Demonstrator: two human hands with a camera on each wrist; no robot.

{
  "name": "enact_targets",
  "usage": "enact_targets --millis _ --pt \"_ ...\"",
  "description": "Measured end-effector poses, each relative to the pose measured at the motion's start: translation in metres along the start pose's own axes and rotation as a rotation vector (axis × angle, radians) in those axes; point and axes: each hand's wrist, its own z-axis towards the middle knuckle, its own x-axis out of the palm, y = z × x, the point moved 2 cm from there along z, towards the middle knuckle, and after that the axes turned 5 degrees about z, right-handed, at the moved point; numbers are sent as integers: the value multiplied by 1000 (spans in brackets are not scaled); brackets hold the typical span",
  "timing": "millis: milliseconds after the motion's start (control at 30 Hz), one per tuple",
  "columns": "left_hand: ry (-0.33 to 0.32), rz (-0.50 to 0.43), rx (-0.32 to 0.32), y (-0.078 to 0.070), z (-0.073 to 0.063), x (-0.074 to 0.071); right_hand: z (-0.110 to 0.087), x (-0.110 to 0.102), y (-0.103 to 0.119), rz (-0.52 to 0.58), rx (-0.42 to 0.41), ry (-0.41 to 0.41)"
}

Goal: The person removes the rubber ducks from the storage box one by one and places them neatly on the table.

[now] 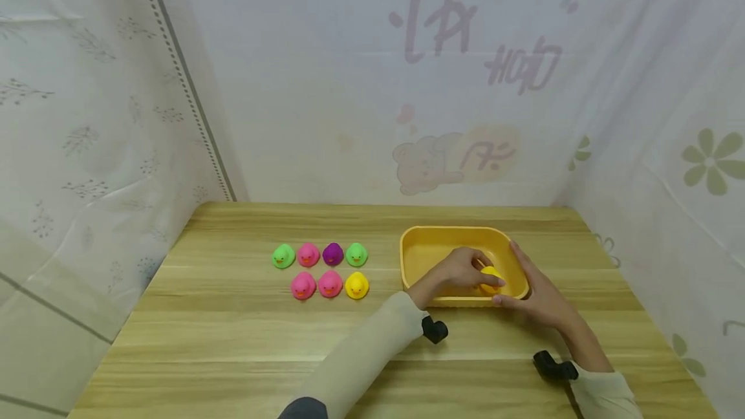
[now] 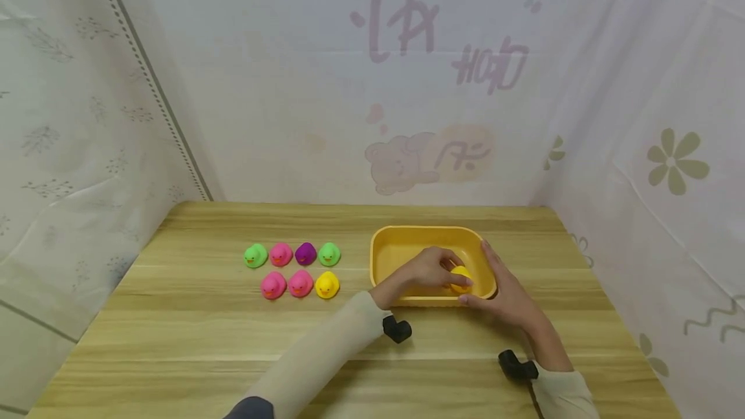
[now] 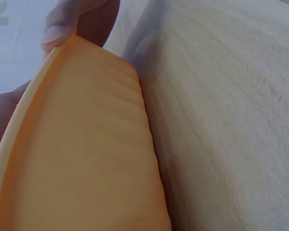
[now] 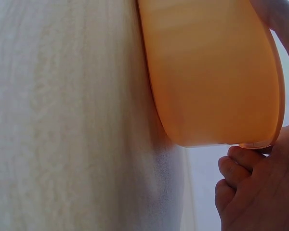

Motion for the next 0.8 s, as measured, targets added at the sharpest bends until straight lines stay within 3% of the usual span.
enact_targets --millis 800 --pt "-77 -152 23 5 -25 -24 1 -1 2 32 18 13"
